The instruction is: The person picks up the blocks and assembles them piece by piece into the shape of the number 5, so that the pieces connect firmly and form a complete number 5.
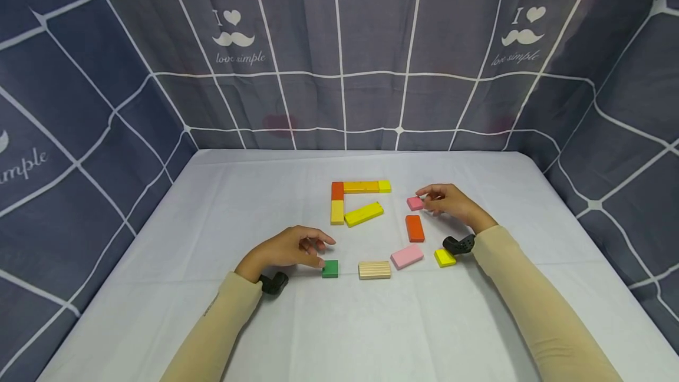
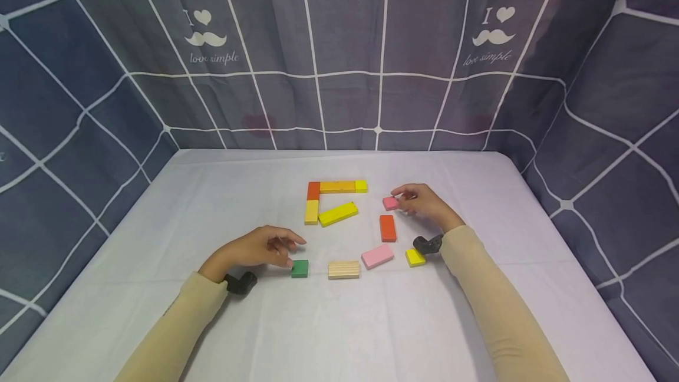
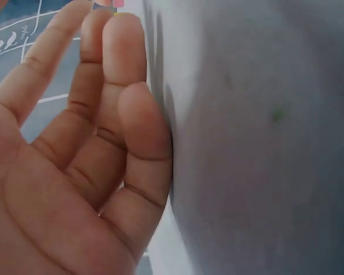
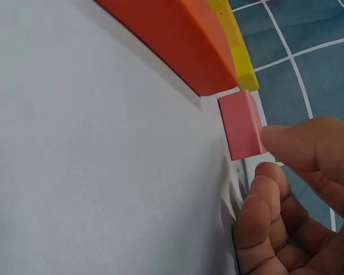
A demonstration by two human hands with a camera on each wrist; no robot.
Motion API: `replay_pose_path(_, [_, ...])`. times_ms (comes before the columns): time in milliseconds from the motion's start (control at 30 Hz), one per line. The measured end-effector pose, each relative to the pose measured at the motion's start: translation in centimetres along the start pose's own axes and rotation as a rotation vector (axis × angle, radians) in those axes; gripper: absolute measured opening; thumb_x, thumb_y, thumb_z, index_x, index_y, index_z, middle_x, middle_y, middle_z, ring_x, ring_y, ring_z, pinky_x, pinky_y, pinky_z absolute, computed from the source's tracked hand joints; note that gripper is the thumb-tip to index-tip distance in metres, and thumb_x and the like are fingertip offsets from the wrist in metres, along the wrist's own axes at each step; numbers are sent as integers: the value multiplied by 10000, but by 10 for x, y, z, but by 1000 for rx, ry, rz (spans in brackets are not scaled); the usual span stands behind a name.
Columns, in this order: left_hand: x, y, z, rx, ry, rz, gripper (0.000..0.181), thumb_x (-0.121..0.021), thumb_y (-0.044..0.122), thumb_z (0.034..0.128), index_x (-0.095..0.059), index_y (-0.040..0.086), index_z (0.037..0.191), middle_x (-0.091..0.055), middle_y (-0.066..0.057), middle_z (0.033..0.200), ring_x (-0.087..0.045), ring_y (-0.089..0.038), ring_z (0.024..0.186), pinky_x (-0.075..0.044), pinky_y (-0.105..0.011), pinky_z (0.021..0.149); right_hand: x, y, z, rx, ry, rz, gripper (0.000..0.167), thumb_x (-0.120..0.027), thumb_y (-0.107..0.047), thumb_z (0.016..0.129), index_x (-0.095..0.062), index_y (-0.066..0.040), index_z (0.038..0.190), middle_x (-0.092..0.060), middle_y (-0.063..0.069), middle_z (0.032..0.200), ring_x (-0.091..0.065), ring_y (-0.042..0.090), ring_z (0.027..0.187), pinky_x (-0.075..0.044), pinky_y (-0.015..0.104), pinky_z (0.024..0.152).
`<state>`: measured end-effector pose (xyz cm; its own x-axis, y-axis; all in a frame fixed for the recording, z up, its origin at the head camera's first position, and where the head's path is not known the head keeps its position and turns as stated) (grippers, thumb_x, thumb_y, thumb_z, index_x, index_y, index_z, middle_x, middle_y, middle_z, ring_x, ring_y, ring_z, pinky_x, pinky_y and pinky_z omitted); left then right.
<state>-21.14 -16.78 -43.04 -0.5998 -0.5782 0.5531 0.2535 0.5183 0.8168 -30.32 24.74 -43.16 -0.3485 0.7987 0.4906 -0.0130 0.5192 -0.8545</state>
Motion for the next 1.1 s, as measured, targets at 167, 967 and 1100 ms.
replay_pose_path(167, [-3, -1, -2, -14, -17, 20, 479, -900, 138, 881, -746, 50, 1325, -706, -25, 1135, -626, -145, 925, -521, -269, 852, 1, 2, 5, -17, -43, -40, 439, -692, -8, 1008, -605, 85, 1428, -629, 92, 1034, -581, 183, 839, -513, 243, 718])
replay_pose_path(967, [-7, -2, 0, 38, -9, 24, 304, -978, 101, 786, -793, 90, 1027, -699, 27, 928, -593, -161, 862, -503, -245, 796, -9, -12, 17, -26, -101, -171, 414, -793, -73, 958, -679, 42, 1338, -626, 56, 1001, -508, 195, 821, -439, 270, 638])
replay_pose_path(1100, [-6, -2, 0, 38, -12, 21, 284, -973, 101, 788, -792, 89, 1006, -697, 25, 904, -584, -153, 840, -490, -242, 778, -10, -15, 16, -36, -107, -181, 409, -776, -86, 974, -672, 40, 1349, -637, 70, 1023, -518, 203, 844, -450, 276, 654])
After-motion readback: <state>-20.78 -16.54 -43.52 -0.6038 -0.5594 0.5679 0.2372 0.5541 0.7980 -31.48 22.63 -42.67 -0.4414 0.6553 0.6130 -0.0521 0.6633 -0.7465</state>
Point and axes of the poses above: each hand's wrist, its own z-axis towards the middle knuckle, its own x-axis out of the back of the hand, y = z × x, the point moved 1 cm from there along z, towards the middle knuckle
